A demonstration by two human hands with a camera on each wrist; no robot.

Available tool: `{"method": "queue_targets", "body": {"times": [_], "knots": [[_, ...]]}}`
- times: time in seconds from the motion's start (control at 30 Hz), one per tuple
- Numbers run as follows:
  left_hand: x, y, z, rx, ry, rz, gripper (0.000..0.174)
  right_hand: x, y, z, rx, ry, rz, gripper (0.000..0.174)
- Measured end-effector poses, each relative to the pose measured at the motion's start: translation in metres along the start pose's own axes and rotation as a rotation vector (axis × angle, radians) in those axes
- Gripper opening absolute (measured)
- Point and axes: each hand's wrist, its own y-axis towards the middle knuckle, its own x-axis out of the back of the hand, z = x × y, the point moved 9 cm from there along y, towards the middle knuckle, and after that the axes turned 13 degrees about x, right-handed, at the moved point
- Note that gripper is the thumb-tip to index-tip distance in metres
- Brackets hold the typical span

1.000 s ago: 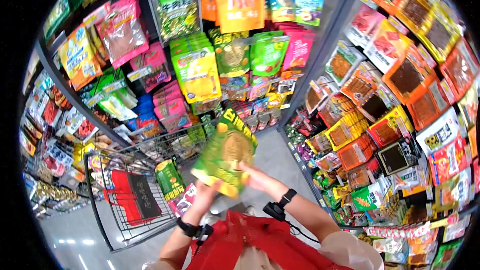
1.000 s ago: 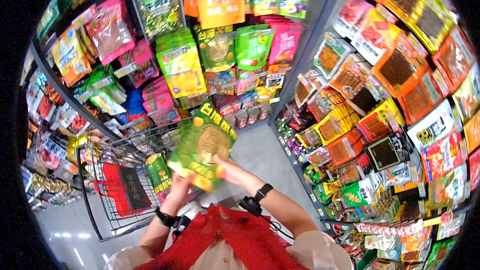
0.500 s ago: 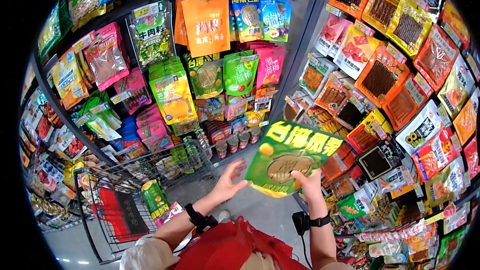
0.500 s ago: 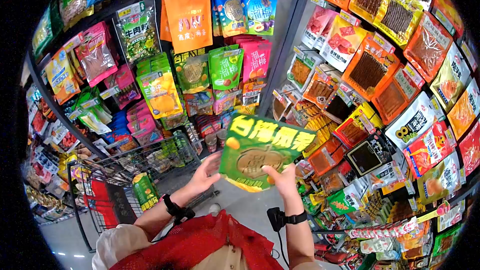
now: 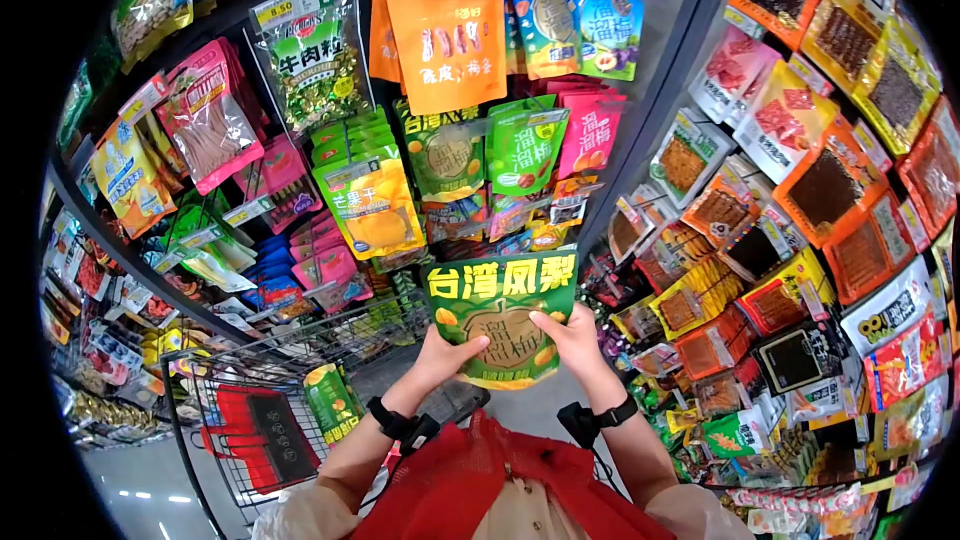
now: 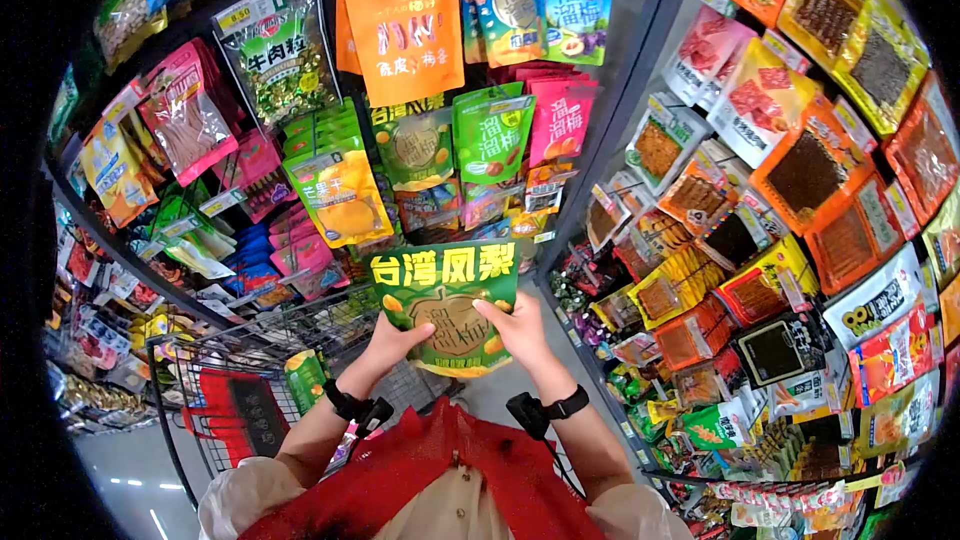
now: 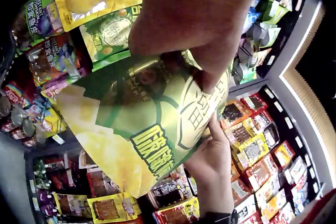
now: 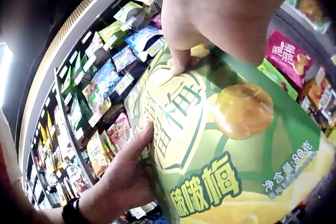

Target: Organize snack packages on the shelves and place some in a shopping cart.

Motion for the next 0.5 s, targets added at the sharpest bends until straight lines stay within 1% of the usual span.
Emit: {"method": "queue_targets", "body": {"times": [0.03,0.07,0.1,0.13,0.17,0.23,0.27,0.37,0.43,0.5], "knots": [[0.009,0.007,-0.001,-0.018,0.011,-0.056,0.025,-0.004,0.005,-0.011,-0.02,0.015,-0.02,0.013],[0.016,0.014,0.001,0.012,0.001,-0.082,0.026,-0.005,0.011,-0.023,-0.07,0.021,-0.06,0.012],[0.023,0.018,0.004,0.054,-0.006,-0.108,0.026,-0.006,0.016,-0.035,-0.077,0.03,-0.097,0.012],[0.031,0.023,0.009,0.076,-0.013,-0.142,0.025,-0.011,0.023,-0.04,-0.106,0.116,-0.139,0.012],[0.039,0.027,0.008,0.09,0.045,-0.192,0.024,-0.015,0.031,-0.046,-0.135,0.201,-0.182,0.012],[0.049,0.038,0.005,0.094,-0.008,-0.258,0.023,-0.018,0.049,-0.059,-0.122,0.16,-0.148,0.013],[0.055,0.044,0.007,0.116,0.025,-0.27,0.023,-0.021,0.056,-0.069,-0.13,0.204,-0.151,0.013],[0.063,0.064,0.001,0.077,0.023,-0.334,0.021,-0.023,0.084,-0.084,-0.122,0.23,-0.14,0.014],[0.066,0.083,0.001,0.095,0.01,-0.363,0.019,-0.017,0.103,-0.103,-0.122,0.258,-0.119,0.014],[0.071,0.106,0.001,0.076,0.237,-0.43,0.02,-0.006,0.123,-0.12,-0.123,0.289,-0.104,0.015]]}}
